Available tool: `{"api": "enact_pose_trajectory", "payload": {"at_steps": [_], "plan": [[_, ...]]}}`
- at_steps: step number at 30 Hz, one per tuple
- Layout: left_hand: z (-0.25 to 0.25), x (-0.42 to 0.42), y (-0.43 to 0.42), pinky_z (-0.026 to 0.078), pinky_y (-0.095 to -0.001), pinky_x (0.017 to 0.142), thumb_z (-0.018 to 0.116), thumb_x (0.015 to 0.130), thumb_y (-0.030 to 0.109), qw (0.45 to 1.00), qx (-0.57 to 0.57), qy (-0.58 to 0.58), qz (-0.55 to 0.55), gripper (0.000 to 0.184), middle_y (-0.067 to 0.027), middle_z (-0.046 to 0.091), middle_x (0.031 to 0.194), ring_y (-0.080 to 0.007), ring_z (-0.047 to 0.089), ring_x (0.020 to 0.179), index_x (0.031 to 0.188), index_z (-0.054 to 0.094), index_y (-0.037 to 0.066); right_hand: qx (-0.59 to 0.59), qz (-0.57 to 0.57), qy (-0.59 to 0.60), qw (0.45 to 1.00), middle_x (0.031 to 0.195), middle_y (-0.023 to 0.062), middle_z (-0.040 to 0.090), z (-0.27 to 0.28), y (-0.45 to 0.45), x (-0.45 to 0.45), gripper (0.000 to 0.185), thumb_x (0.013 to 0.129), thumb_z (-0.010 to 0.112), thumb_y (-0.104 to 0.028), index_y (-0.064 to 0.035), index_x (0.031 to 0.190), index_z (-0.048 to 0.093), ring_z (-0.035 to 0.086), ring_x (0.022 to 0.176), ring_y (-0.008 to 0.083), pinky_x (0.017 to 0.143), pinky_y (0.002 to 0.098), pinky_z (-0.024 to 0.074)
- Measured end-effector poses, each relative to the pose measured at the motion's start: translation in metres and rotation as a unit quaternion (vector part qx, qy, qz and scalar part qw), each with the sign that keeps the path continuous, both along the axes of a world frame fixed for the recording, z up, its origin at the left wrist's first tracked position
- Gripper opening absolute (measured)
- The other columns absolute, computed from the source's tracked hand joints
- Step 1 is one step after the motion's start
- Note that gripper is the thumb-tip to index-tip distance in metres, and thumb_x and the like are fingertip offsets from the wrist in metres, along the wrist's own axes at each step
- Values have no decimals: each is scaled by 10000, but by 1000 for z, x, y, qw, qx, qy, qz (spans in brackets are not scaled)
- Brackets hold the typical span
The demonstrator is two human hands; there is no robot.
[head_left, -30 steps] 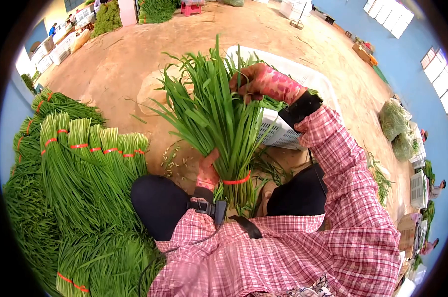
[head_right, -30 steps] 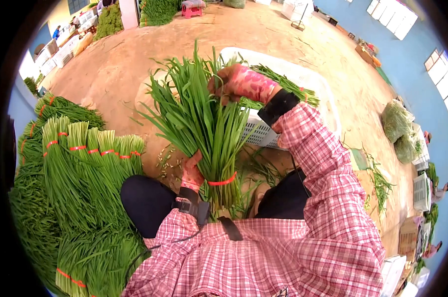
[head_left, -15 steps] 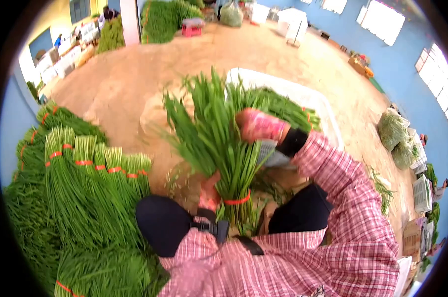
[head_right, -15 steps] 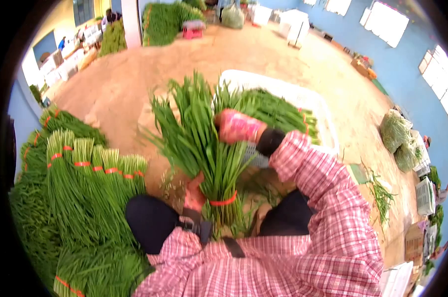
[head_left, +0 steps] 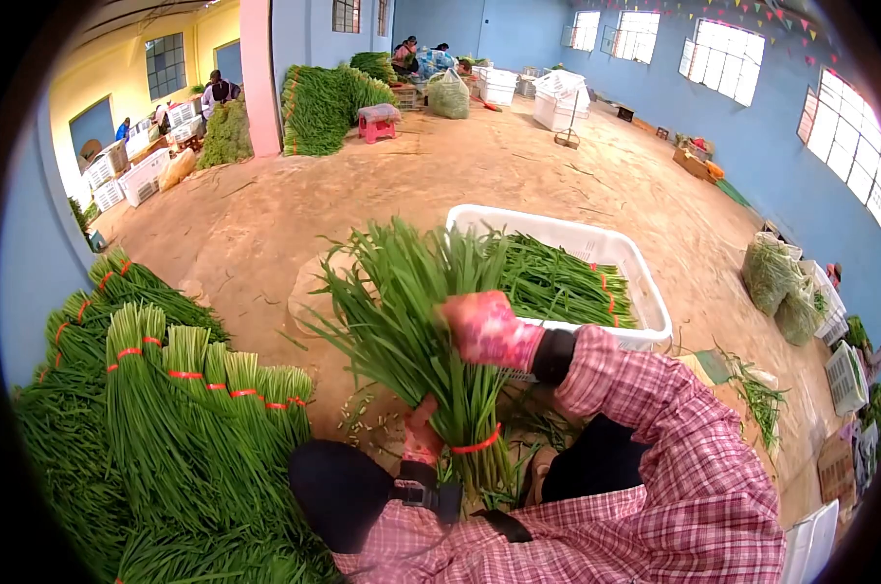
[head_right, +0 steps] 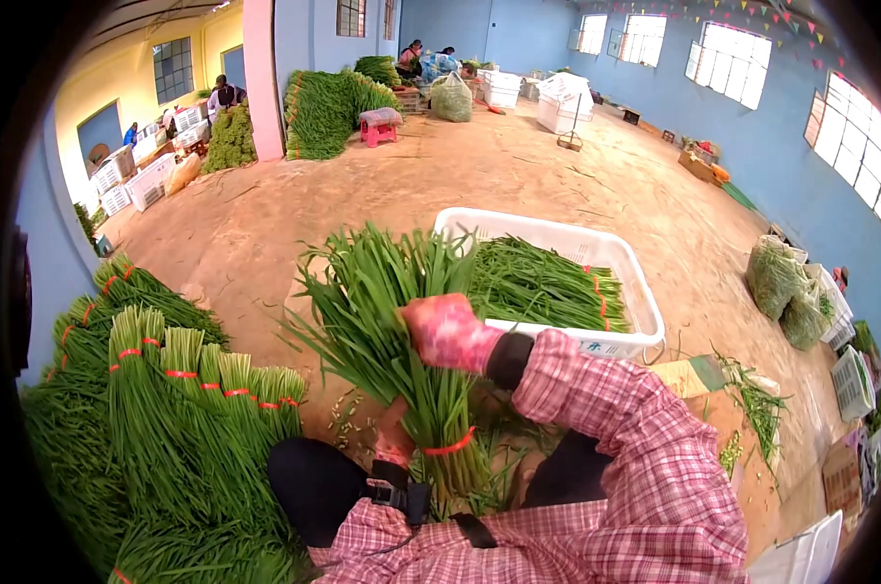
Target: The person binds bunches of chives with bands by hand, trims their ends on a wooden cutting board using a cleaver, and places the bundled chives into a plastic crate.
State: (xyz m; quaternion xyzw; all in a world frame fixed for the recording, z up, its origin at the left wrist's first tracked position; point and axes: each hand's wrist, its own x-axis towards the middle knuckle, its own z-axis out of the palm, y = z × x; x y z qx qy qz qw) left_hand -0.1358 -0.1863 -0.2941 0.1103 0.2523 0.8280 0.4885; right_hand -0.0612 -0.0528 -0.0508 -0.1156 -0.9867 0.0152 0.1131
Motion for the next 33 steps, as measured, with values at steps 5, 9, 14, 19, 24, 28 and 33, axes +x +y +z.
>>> {"api": "enact_pose_trajectory", "payload": {"at_steps": [5, 9, 14, 19, 24, 28, 33], "plan": [[13, -2, -5, 550, -399, 876, 682, 885, 147, 1000, 5, -25, -14, 417, -114, 652, 1198, -260, 657, 1011, 1260, 605, -21, -60, 51, -72, 994, 803, 136, 660, 22, 9, 10, 225, 854, 629, -296, -100, 942, 694, 675, 790, 307, 698, 418, 550], [-32, -10, 13, 549, -368, 875, 601, 934, 82, 998, -36, -46, 13, 378, -106, 650, 1198, -252, 657, 1006, 1296, 576, -25, 66, 168, -128, 975, 766, 154, 640, 6, 4, 20, 186, 802, 622, -146, -23, 938, 655, 672, 779, 367, 657, 451, 551], [-11, -7, 6, 537, -353, 886, 602, 947, 142, 997, -44, -15, 57, 427, -103, 626, 1235, -239, 633, 1029, 1337, 528, -14, -230, -10, -159, 960, 903, 202, 693, 24, 8, 35, 369, 809, 663, -145, -6, 1150, 654, 675, 889, 352, 756, 412, 543], [-10, -8, 8, 527, -326, 878, 607, 948, 218, 995, -58, 29, 70, 501, -99, 591, 1278, -212, 604, 1044, 1373, 474, -14, -13, -67, -132, 989, 789, 216, 670, -19, 28, 31, 276, 896, 614, -189, 31, 1062, 620, 681, 798, 370, 669, 464, 518], [-11, -4, 8, 518, -299, 869, 612, 950, 293, 992, -70, 73, 75, 584, -96, 555, 1320, -186, 575, 1059, 1408, 420, -14, 15, -203, -193, 960, 943, 150, 709, -20, 11, 10, 254, 944, 493, -145, -35, 1132, 625, 708, 864, 323, 652, 443, 560], [-32, -13, 3, 511, -278, 863, 615, 951, 354, 969, -126, 199, 68, 654, -94, 527, 1354, -164, 552, 1070, 1436, 377, -15, 164, -9, -113, 980, 773, 172, 657, -37, 27, 23, 162, 760, 616, -140, -23, 872, 625, 660, 723, 355, 586, 438, 532], [-80, -34, 10, 505, -299, 888, 583, 971, 302, 962, -84, 259, -2, 594, -95, 527, 1362, -188, 559, 1091, 1433, 385, -14, 164, -11, -129, 978, 713, 152, 653, -39, 38, 11, 153, 754, 614, -139, -27, 858, 617, 673, 677, 341, 530, 448, 504]]}}
